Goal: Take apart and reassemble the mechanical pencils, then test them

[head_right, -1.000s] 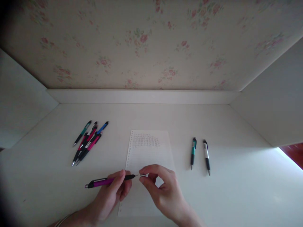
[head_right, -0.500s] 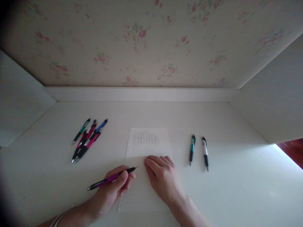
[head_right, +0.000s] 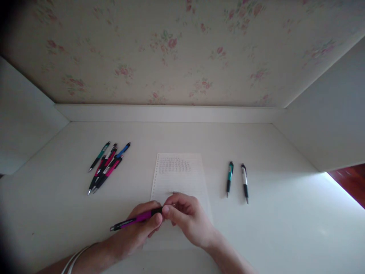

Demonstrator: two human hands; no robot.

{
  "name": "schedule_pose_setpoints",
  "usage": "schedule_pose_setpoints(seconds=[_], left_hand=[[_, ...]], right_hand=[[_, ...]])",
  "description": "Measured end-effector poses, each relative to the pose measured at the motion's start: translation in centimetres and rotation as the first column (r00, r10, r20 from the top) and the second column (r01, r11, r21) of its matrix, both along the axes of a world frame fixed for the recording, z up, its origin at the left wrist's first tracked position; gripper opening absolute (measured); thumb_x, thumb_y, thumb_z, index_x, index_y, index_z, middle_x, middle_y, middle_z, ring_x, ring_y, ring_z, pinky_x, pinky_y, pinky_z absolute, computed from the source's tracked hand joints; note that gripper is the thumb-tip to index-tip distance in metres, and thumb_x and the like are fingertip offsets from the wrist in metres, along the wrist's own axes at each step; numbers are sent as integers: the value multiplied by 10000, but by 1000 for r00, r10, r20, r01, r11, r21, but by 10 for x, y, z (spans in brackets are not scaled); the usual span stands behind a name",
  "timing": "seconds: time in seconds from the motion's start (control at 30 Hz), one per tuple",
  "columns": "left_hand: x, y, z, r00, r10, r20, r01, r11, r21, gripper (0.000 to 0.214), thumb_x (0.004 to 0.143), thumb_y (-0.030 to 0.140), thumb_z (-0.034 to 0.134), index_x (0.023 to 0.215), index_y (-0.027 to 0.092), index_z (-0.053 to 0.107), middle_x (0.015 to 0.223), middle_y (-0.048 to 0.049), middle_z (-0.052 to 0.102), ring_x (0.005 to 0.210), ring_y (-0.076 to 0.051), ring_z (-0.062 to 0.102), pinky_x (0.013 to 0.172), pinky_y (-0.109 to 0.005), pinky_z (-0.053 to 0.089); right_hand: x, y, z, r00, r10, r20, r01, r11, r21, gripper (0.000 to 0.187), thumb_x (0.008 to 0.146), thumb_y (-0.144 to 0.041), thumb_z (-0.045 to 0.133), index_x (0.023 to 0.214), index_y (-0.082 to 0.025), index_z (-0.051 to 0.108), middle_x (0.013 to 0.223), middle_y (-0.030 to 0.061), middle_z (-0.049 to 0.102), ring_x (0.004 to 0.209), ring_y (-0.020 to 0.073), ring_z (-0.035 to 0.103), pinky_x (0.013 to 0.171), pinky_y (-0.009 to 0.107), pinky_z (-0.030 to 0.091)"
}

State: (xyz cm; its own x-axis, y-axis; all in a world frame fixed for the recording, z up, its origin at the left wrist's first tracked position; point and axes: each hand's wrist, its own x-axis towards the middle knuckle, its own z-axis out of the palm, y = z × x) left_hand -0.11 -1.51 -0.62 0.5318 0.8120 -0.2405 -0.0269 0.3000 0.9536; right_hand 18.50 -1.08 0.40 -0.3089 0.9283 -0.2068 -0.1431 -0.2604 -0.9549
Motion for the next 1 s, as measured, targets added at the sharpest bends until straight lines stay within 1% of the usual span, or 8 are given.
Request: schedule_pose_setpoints(seconds=[0.13,0.27,0.43,0.53,0.7,0.8,0.87,1.0], left_hand=[[0,-2,1,994,33,101,-33,999,-8,441,896,614,638,926,177,598,602,74,424,512,-84,326,475,-220,250],[3,-2,1,986,115,121,-115,993,-12,449,932,603,590,999,160,621,612,59,468,493,-81,349,462,-217,254],[6,-1,-1,990,139,12,-138,989,-62,529,897,653,593,714,157,587,533,57,419,467,-81,333,445,-229,226],[4,-2,-5,980,199,29,-197,978,-65,556,898,665,579,648,170,534,519,56,408,475,-84,334,454,-232,232],[2,-3,-11,967,240,85,-233,968,-88,519,922,631,574,694,165,570,548,51,438,494,-86,353,469,-219,269],[3,-1,-10,955,277,109,-266,958,-106,530,905,655,583,701,166,573,553,52,448,483,-80,344,457,-212,265],[3,0,-8,951,285,116,-271,955,-121,522,895,658,597,727,164,594,559,54,453,477,-77,341,453,-208,265],[2,-1,-9,953,275,126,-258,956,-140,474,907,624,611,804,162,641,573,55,462,484,-75,349,455,-201,272]], right_hand=[[11,3,-6,984,-144,-105,139,989,-50,294,803,-460,801,833,-176,728,638,3,664,543,110,529,537,251,413],[17,5,-9,969,-168,-179,156,985,-79,290,750,-430,849,848,-181,740,652,11,690,538,117,551,539,262,427],[14,5,-9,980,-166,-112,157,984,-83,258,724,-379,875,792,-176,732,615,-5,654,527,108,536,518,249,441],[16,8,-6,954,-238,-180,226,970,-85,234,729,-363,873,746,-176,733,579,-13,625,520,100,518,499,230,415],[29,18,-5,874,-422,-241,424,904,-46,218,734,-385,856,759,-203,738,606,-13,633,522,100,525,497,221,428],[36,21,-13,841,-537,-69,541,830,134,160,788,-379,808,848,-244,748,718,1,696,616,126,601,588,242,501],[38,21,-18,814,-546,196,472,820,325,123,818,-330,781,912,-255,755,843,35,745,730,171,657,596,258,521],[34,21,-23,730,-451,513,59,789,611,122,911,-217,652,979,-234,752,974,80,773,911,238,690,691,334,572]])
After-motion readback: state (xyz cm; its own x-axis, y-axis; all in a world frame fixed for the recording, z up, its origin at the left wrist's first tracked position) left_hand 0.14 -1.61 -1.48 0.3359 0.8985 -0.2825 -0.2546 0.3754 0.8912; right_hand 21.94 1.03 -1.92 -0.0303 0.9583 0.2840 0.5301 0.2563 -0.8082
